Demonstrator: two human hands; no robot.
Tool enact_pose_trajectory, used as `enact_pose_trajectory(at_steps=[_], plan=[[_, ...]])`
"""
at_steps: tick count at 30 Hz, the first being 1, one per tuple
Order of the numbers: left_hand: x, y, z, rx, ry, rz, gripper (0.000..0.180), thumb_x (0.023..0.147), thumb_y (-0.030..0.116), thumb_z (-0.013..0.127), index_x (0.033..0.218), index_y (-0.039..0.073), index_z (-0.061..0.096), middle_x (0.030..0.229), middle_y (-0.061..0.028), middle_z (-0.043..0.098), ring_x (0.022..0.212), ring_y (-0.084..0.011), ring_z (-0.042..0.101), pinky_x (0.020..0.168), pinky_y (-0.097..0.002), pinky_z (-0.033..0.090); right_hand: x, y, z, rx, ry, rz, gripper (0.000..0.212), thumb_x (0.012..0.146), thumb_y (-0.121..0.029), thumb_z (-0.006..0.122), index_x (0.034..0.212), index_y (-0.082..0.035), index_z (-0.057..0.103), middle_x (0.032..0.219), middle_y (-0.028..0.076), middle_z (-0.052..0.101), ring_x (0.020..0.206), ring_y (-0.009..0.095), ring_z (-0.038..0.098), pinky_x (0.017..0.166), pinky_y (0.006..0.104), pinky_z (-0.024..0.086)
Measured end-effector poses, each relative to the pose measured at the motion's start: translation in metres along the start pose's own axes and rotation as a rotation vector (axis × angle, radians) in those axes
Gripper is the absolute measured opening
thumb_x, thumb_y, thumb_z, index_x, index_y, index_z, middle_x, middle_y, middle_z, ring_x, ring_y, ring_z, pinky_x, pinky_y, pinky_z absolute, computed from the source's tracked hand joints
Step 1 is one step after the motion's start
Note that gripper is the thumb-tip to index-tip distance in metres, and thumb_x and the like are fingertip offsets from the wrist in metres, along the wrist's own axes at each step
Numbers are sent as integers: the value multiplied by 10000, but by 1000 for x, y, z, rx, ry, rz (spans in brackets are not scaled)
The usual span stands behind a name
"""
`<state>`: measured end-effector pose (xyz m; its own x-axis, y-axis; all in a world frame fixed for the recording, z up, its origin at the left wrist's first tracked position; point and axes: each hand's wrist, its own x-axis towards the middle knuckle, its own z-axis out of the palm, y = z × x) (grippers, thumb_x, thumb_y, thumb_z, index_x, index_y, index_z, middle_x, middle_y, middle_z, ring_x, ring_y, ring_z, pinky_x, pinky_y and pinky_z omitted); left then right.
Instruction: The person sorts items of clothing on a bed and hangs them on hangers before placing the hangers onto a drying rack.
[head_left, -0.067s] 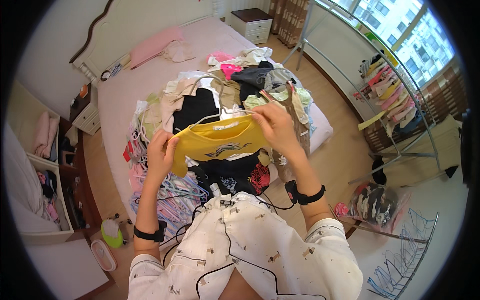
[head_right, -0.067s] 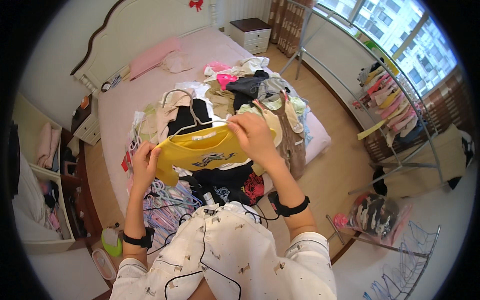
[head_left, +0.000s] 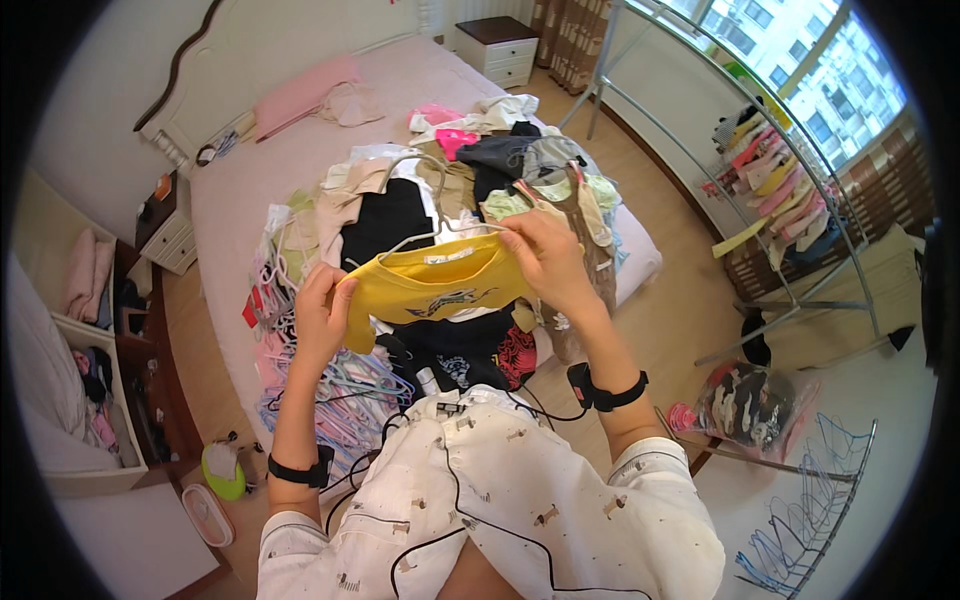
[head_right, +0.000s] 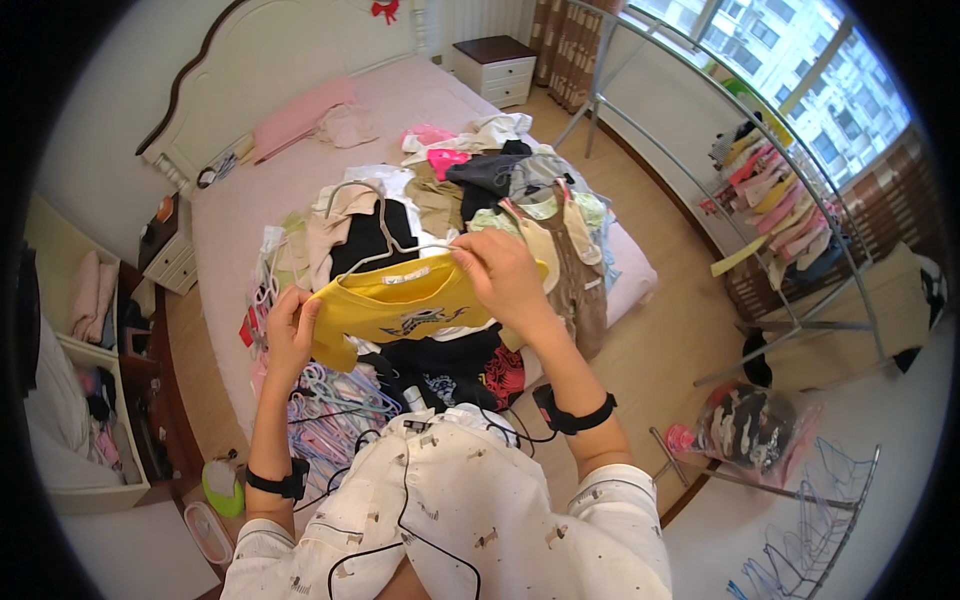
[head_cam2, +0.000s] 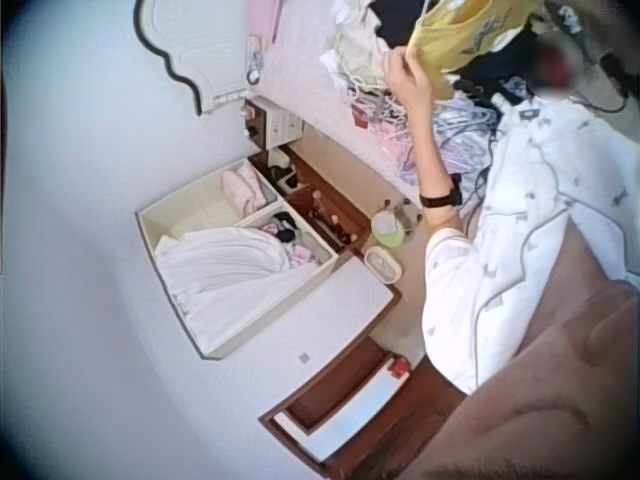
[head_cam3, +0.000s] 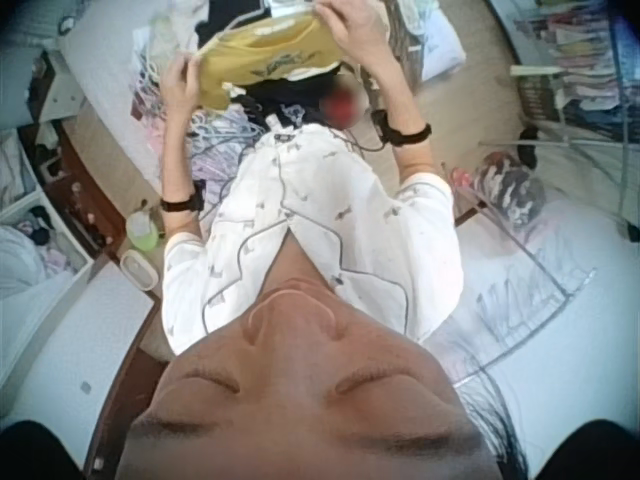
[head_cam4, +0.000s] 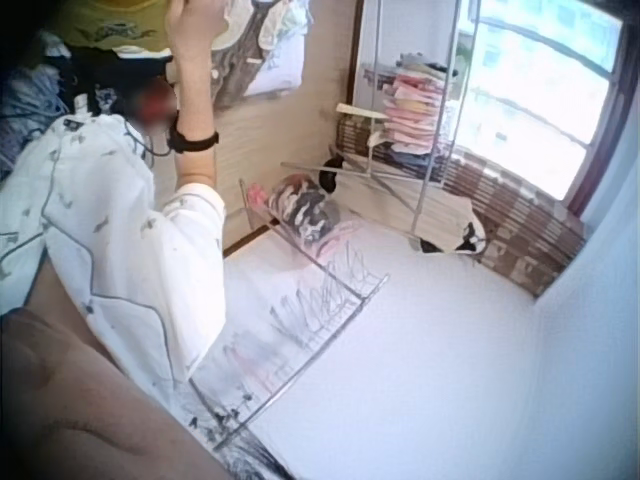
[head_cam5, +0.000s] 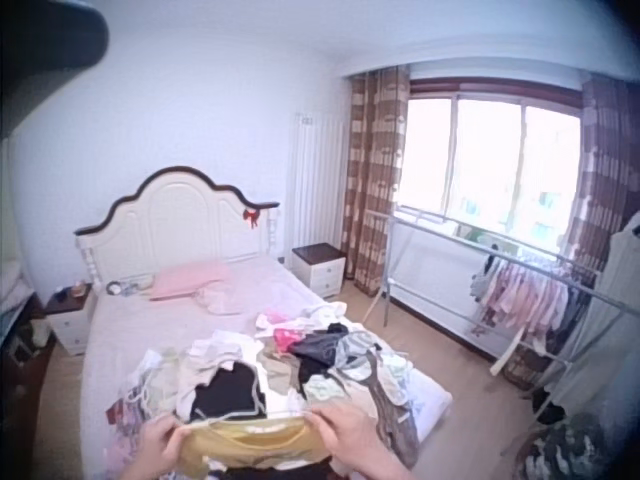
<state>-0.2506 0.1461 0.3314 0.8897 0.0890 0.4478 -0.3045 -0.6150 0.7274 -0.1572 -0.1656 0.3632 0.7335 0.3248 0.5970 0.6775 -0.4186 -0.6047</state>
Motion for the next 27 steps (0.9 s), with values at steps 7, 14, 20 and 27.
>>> enact_pose_trajectory(at_steps=[7, 14, 20, 27], plan=[[8, 16, 67, -3, -171, -3, 241, 961, 177, 587, 821, -11, 527, 717, -130, 489, 613, -289, 481, 572, -356, 392, -29, 33, -28, -45, 26, 116, 102, 873, -98, 670, 945, -27, 686, 845, 132, 654, 793, 321, 621, 709, 392, 489], [17, 17, 155, -106, -618, -111, 310, 1002, 267, 529, 861, -3, 472, 701, -217, 531, 660, -404, 539, 600, -434, 423, -60, 93, -79, -243, 80, 175, 90, 854, -102, 686, 934, -67, 708, 778, 79, 631, 732, 274, 598, 685, 386, 448], [54, 30, 223, -265, -700, -162, 293, 1007, 261, 532, 876, 4, 484, 687, -186, 523, 616, -338, 511, 592, -405, 413, -48, 152, -125, -397, 55, 147, 105, 855, -96, 682, 956, -95, 712, 779, 50, 631, 757, 239, 595, 683, 364, 408], [105, 20, 267, -256, -476, -299, 216, 969, 173, 592, 1108, 10, 562, 960, -133, 577, 837, -229, 609, 741, -323, 499, 33, 267, -128, -361, 41, 40, 114, 848, -69, 678, 959, -67, 704, 766, 61, 625, 753, 253, 593, 697, 374, 400]])
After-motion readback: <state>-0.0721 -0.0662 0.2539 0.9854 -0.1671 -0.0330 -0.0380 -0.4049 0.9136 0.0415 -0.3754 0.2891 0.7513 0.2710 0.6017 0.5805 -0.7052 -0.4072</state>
